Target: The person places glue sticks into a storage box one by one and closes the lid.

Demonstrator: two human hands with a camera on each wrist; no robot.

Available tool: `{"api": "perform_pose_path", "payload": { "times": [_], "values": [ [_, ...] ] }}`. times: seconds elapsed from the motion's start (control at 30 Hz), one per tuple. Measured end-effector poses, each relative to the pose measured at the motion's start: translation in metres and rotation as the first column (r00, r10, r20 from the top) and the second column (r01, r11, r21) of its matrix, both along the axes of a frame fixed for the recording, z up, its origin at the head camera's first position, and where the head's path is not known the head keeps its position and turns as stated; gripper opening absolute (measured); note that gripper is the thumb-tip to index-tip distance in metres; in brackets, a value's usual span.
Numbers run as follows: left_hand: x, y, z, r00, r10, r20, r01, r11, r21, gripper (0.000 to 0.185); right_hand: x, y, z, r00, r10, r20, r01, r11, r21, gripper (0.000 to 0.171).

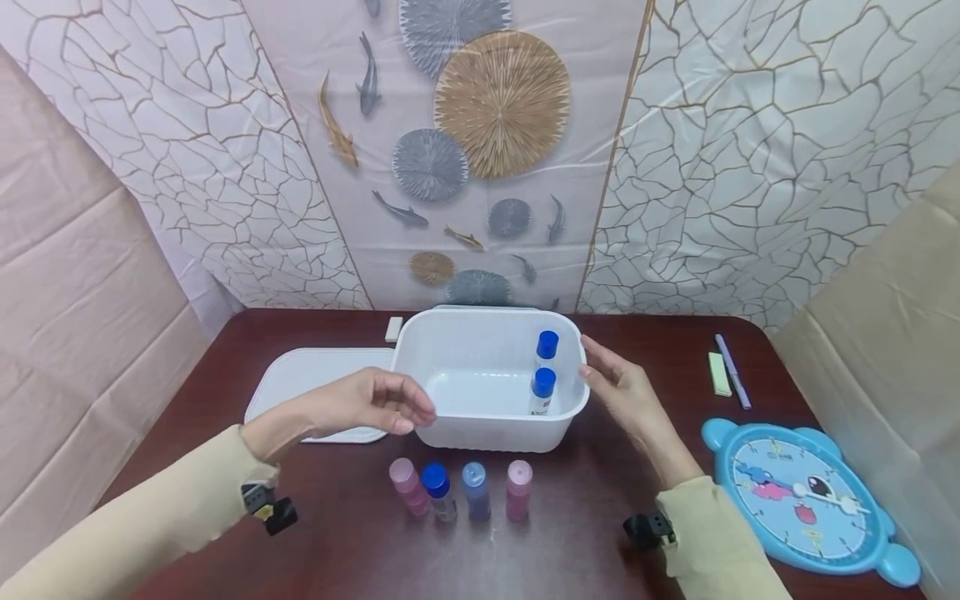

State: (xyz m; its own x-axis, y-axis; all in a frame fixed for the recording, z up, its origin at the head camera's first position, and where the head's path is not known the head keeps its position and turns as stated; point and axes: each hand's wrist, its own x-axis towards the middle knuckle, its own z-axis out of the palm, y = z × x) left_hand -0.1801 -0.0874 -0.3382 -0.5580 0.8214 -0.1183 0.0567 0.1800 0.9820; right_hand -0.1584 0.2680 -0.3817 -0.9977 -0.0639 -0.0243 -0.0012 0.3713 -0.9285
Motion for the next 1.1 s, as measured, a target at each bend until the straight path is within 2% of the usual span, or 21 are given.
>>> {"api": "perform_pose_path", "payload": {
  "times": [0.2, 0.4, 0.63, 0.73, 1.1],
  "values": [
    [0.010, -0.022, -0.024, 0.998, -0.025, 0.063, 0.023, 0.999, 0.031, 0.046, 0.001, 0.002, 0.001, 1.000, 0.001, 0.009, -0.001, 1.000, -0.002, 0.061],
    [0.011, -0.029, -0.042, 0.994, -0.072, 0.084, 0.066, 0.995, 0.073, 0.049, 0.001, 0.003, 0.000, 1.000, 0.002, 0.010, -0.002, 1.000, -0.002, 0.061],
    [0.013, -0.028, -0.054, 0.984, -0.107, 0.140, 0.090, 0.989, 0.119, 0.051, 0.001, 0.002, 0.001, 1.000, 0.002, 0.003, -0.002, 1.000, 0.011, 0.062],
    [0.014, -0.026, -0.060, 0.984, -0.114, 0.137, 0.097, 0.987, 0.128, 0.049, 0.000, 0.002, 0.001, 1.000, 0.003, 0.004, -0.003, 1.000, 0.015, 0.062],
    [0.019, -0.025, -0.073, 0.987, -0.077, 0.142, 0.063, 0.993, 0.100, 0.049, 0.000, -0.001, 0.001, 1.000, 0.000, 0.007, 0.000, 1.000, 0.020, 0.061]
  ]
}}
